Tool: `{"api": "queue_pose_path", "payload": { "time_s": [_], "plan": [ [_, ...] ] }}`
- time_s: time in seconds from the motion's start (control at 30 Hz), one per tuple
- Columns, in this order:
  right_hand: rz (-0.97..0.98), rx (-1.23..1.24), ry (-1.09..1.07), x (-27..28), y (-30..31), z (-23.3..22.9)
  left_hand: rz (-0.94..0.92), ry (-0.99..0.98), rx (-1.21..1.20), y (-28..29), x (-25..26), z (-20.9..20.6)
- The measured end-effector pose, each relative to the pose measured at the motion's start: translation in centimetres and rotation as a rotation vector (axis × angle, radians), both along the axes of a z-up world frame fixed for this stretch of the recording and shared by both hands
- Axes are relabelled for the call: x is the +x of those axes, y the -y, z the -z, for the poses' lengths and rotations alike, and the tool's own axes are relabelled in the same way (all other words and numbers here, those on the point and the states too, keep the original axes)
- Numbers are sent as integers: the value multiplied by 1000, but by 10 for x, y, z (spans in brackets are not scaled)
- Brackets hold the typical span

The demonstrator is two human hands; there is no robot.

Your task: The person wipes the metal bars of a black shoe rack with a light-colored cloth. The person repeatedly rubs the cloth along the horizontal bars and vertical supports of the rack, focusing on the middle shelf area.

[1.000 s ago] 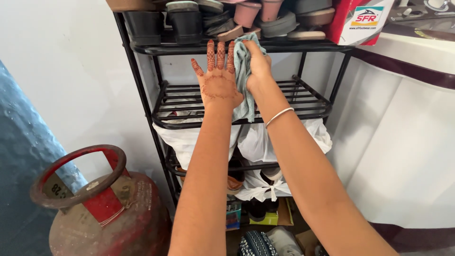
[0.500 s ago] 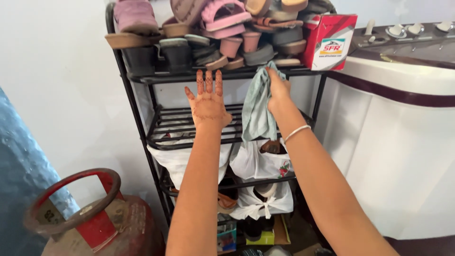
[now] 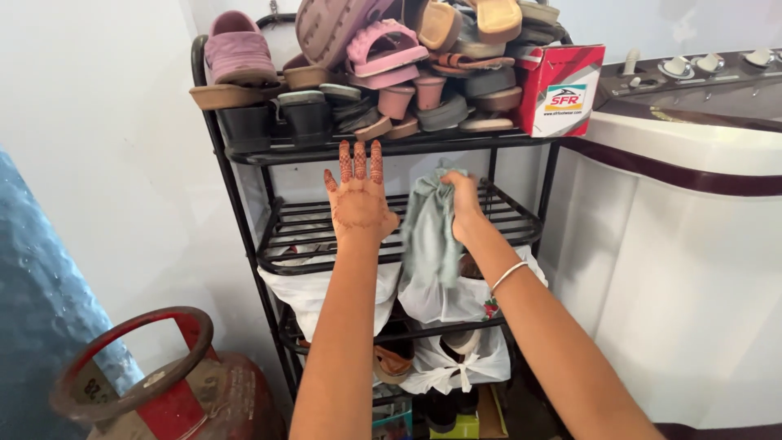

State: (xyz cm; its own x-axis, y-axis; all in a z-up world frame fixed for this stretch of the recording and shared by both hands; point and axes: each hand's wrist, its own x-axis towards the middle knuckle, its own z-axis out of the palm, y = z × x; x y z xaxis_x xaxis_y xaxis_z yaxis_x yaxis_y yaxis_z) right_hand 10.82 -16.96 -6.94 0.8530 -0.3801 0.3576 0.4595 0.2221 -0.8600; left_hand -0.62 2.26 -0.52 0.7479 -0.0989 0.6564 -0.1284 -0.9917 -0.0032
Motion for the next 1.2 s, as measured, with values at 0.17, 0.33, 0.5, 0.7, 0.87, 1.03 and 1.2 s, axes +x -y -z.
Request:
{"api": "queue_pose_path", "payload": {
  "time_s": [0.17,0.33,0.5,0.7,0.87,1.03,1.2],
  "plan": [
    [10,-70,140,-31,-30,1,85,168,-64,-3,10,12],
    [729,-830,617,-56,-35,17,172,285,-144,0,12,24],
    [899,-1047,735,-66,-40,-3,154,296,-136,0,10,22],
    [859,-842,861,-65,-38,-8,155,366,-151,2,18,30],
    [852,-921,861,-98,-9,-112,101,273,-106,1,17,23],
    [686,-1435,917,-59,-4,-152,143,361,-163,6,32,36],
    [635,-1810,859,-50,-12,-153,123,386,-141,4,31,34]
  ]
}}
